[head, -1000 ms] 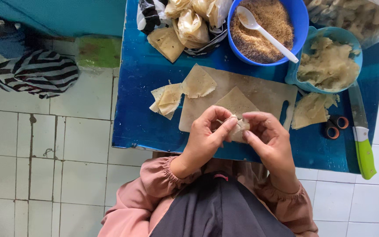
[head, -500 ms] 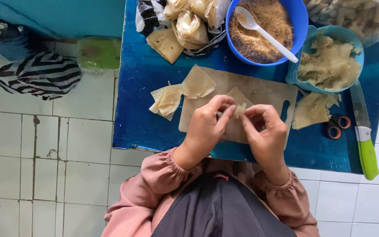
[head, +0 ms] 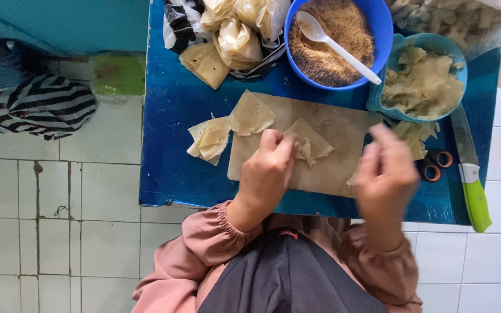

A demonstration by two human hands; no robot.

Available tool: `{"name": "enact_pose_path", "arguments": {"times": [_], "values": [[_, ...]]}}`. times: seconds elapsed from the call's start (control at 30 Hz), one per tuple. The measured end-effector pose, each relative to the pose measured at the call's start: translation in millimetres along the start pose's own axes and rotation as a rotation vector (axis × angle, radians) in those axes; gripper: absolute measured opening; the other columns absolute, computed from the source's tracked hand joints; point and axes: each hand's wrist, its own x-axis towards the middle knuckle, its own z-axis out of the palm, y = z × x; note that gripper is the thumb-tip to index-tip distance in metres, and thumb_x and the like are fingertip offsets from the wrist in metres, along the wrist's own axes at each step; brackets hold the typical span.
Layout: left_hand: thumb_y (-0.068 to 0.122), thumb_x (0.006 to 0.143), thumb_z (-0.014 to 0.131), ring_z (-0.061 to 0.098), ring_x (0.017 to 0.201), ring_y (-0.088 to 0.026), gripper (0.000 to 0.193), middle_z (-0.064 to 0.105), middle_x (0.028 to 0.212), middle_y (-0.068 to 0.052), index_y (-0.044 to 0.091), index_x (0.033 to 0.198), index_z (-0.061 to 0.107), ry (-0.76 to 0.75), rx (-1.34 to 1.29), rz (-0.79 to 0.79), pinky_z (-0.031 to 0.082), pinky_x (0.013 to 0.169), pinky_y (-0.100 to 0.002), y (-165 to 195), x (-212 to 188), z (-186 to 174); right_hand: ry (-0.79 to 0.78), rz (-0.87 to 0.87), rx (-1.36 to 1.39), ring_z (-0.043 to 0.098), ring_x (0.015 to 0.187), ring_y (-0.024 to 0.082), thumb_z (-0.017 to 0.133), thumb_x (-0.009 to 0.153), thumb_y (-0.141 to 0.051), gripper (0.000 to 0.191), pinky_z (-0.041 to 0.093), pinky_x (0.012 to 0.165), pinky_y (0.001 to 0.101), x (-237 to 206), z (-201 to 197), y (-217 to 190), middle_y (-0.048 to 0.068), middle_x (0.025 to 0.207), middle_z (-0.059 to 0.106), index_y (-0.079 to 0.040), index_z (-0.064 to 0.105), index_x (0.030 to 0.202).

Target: The person sits at a low table and fills folded thin pastry wrappers with a brown powder mixture from a blue bowl using a spoon, then pinches the wrappers closed by hand and places the finished filled pieces into a plastic bag beside the table. The person repeats this cycle with wrappers taken from a pile on the table.

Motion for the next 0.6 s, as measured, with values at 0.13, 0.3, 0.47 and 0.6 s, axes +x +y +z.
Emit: {"name": "enact_pose_path", "arguments": {"times": [0.13,0.3,0.47,0.6], "values": [[0.009,0.101,0.065,0.069,0.079,-0.032,0.033,0.060,0.106,-0.012,0.005,0.134,0.061,0.050,0.004,0.009,0.055,0.066,-0.041,3.2,-3.1,-6.6,-0.078,0.228,-0.068,0.065,0.067,0.031,0.064,0.105,0.000,0.027,0.050,0.065,0.0394,23.0,-1.0,47.2,0.018,0.079,0.064,0.003,0.068,0.132],[0.014,0.101,0.069,0.069,0.078,-0.029,0.033,0.060,0.106,-0.013,0.004,0.130,0.060,0.084,0.107,-0.006,0.055,0.065,-0.038,4.5,-11.4,-19.4,-0.254,0.246,0.045,0.062,0.057,0.020,0.069,0.097,-0.001,0.022,0.046,0.059,0.0318,44.7,18.8,84.7,0.015,0.068,0.064,0.003,0.072,0.118],[0.021,0.099,0.072,0.070,0.078,-0.027,0.034,0.060,0.104,-0.011,0.003,0.126,0.062,0.063,0.186,-0.027,0.054,0.063,-0.036,3.5,-14.3,-24.0,-0.340,0.582,0.517,0.049,0.055,0.002,0.070,0.098,-0.005,0.018,0.033,0.048,0.0242,52.8,26.7,95.1,-0.002,0.068,0.062,0.000,0.072,0.115],[0.027,0.095,0.074,0.070,0.080,-0.027,0.038,0.059,0.102,-0.011,0.003,0.121,0.062,0.029,0.245,-0.035,0.055,0.061,-0.035,3.8,-10.2,-21.0,-0.251,0.590,0.622,0.050,0.051,0.003,0.072,0.095,-0.001,0.016,0.032,0.046,0.0234,50.6,26.7,87.0,-0.003,0.065,0.061,0.000,0.065,0.109]]}}
